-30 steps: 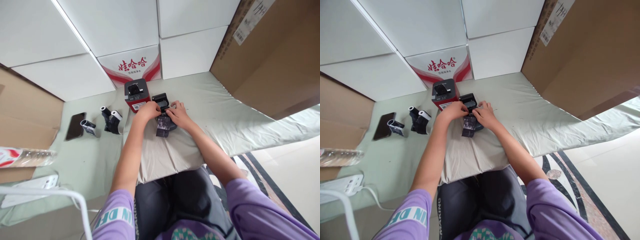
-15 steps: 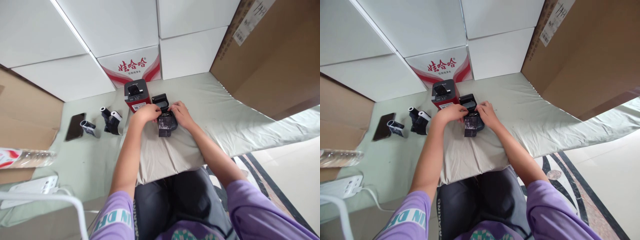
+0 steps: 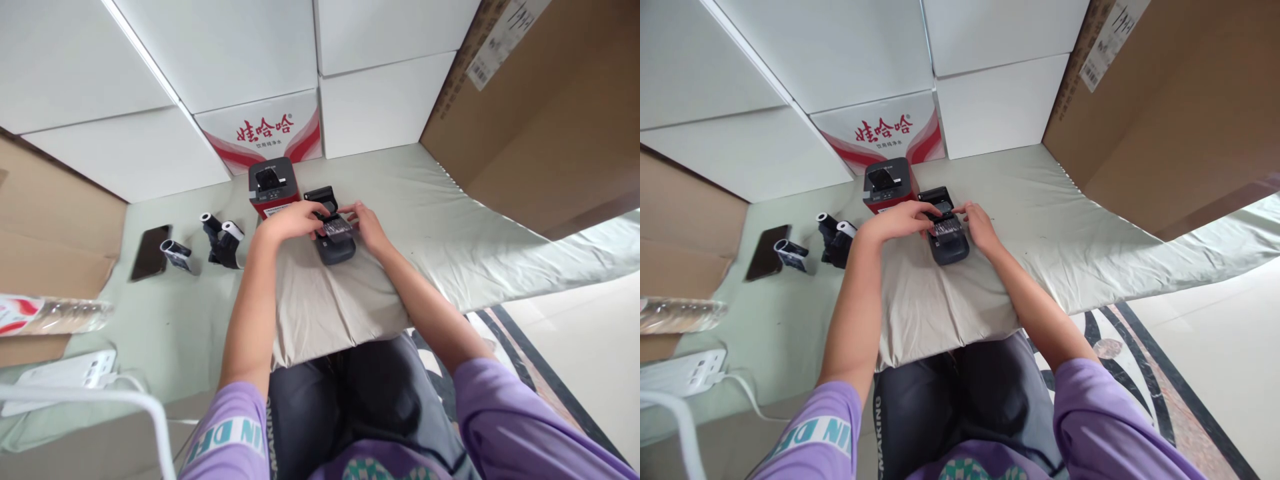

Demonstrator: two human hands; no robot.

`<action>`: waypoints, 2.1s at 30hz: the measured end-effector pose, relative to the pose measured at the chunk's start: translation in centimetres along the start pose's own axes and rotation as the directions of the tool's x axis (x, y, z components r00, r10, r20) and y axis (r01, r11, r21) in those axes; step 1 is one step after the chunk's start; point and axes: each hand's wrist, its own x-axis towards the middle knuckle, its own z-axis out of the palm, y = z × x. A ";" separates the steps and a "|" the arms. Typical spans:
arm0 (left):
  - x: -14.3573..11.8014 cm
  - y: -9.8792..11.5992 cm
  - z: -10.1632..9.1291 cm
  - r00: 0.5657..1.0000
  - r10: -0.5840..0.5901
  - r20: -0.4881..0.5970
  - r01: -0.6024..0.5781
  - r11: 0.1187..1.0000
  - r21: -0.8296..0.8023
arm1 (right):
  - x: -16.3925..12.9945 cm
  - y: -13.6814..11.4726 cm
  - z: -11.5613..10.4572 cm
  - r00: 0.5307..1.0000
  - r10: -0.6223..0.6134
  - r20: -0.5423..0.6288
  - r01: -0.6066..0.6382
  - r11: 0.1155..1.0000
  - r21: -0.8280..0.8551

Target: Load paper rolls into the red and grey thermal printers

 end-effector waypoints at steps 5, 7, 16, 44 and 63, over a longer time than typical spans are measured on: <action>-0.6 -0.4 -1.0 0.995 0.031 -0.096 -0.040 0.995 -0.094 | 0.3 0.6 0.1 0.996 0.086 0.005 -0.086 0.982 0.169; -0.7 -0.6 -1.2 0.990 0.038 -0.134 -0.051 0.995 -0.090 | 0.4 0.8 0.3 0.996 0.077 0.054 -0.088 0.970 0.227; 0.0 -2.2 -1.4 0.929 0.028 -0.368 0.018 0.992 0.123 | 1.3 2.0 1.4 0.982 0.061 0.181 -0.127 0.916 0.379; 1.2 -2.0 0.2 0.995 -0.064 -0.071 0.084 0.938 0.337 | 0.7 1.3 0.2 0.946 -0.030 0.323 -0.059 0.963 0.262; 1.6 -1.8 1.1 0.978 -0.209 0.003 0.206 0.965 0.163 | 1.0 1.1 0.8 0.950 -0.011 0.311 -0.086 0.951 0.297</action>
